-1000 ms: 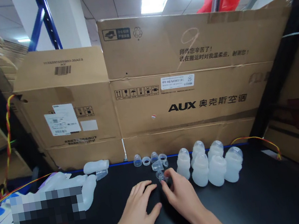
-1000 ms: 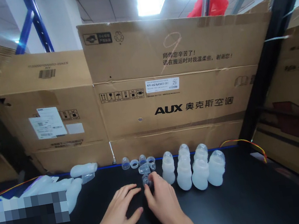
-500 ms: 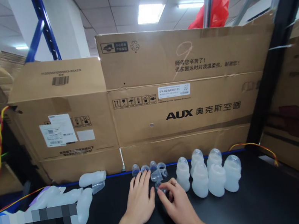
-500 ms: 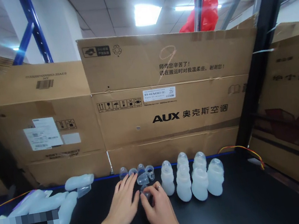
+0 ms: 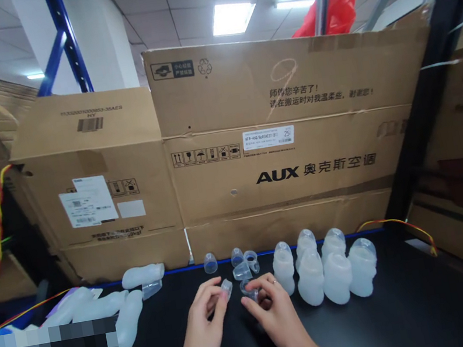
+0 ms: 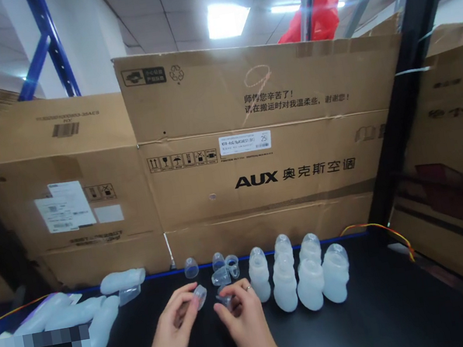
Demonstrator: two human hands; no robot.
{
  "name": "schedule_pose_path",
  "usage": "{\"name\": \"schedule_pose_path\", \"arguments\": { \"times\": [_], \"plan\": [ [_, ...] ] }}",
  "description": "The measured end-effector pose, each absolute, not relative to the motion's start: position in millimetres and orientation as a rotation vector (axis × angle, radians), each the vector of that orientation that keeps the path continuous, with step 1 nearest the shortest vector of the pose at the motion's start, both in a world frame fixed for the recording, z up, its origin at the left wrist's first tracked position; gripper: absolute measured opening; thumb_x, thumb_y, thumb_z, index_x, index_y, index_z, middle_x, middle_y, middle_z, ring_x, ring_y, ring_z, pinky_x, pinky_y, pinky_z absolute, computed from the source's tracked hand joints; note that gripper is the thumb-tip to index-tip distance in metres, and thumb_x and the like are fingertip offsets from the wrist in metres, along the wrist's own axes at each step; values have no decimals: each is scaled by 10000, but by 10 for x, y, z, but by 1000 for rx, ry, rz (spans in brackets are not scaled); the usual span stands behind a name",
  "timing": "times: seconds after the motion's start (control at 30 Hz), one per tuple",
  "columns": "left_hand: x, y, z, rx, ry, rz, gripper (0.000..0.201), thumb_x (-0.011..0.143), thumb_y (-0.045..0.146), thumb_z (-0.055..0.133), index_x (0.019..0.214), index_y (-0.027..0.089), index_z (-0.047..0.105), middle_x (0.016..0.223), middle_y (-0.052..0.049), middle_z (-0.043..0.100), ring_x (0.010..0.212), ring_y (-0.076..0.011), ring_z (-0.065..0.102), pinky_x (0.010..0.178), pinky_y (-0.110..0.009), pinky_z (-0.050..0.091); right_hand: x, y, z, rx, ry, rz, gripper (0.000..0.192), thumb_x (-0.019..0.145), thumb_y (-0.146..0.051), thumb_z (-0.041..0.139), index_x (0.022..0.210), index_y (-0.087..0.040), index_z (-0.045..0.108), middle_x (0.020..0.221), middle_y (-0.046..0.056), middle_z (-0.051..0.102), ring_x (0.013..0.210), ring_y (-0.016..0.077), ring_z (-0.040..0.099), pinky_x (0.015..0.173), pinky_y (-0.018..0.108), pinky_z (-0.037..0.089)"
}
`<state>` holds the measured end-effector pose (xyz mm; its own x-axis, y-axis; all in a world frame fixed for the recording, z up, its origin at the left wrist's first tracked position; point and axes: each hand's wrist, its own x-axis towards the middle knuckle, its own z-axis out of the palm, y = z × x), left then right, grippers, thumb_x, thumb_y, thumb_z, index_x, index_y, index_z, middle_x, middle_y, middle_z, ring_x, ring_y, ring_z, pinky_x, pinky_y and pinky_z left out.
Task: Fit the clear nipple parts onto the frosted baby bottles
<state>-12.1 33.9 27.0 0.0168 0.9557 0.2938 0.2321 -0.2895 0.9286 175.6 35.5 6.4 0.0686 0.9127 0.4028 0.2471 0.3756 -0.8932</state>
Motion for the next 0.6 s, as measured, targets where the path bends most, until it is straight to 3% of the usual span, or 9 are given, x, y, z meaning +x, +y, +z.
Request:
{"name": "schedule_pose_path", "arguments": {
  "times": [0.07, 0.13, 0.23, 0.3, 0.43, 0.6],
  "plan": [
    [-91, 326, 294, 1335, 1096, 1330, 492, 840, 699, 697, 853, 211, 641, 1356, -120, 696, 1119, -289, 761, 1107, -446, 540, 1730, 352, 50, -1046, -1407, 779, 242, 808, -364, 747, 979, -193, 749, 1006, 53, 606, 707, 151, 650, 623, 275, 575],
    [-63, 321, 291, 1115, 959, 1316, 526, 796, 708, 749, 952, 230, 592, 1275, -118, 753, 1142, -302, 761, 1154, -486, 505, 1705, 342, 39, -975, -1388, 839, 275, 801, -348, 752, 1033, -201, 745, 1049, 59, 609, 745, 155, 670, 649, 280, 594],
    [-35, 319, 268, 942, 829, 1312, 763, 774, 696, 787, 1329, 283, 466, 1161, -96, 802, 1138, -298, 768, 1171, -525, 487, 1674, 309, 56, -895, -1349, 918, 357, 835, -371, 757, 1146, -208, 691, 1053, 69, 669, 801, 173, 709, 705, 294, 614],
    [-24, 318, 263, 926, 807, 1305, 912, 784, 704, 774, 1481, 279, 367, 1103, -86, 806, 1115, -295, 778, 1181, -527, 478, 1660, 283, 86, -853, -1296, 975, 409, 847, -414, 773, 1175, -211, 637, 1048, 80, 718, 845, 197, 737, 736, 311, 623],
    [-9, 313, 294, 948, 846, 1321, 756, 818, 708, 738, 1365, 228, 532, 1123, -84, 779, 1169, -303, 755, 1192, -500, 476, 1658, 265, 126, -866, -1261, 1032, 400, 851, -499, 783, 1094, -196, 687, 1033, 90, 738, 868, 221, 746, 764, 336, 621],
    [-15, 294, 320, 1080, 905, 1347, 614, 779, 653, 815, 1130, 259, 502, 1230, -118, 781, 1242, -311, 715, 1196, -508, 456, 1679, 316, 77, -845, -1167, 1103, 462, 808, -512, 819, 1146, -201, 771, 978, 37, 652, 718, 146, 678, 696, 317, 622]
  ]
}}
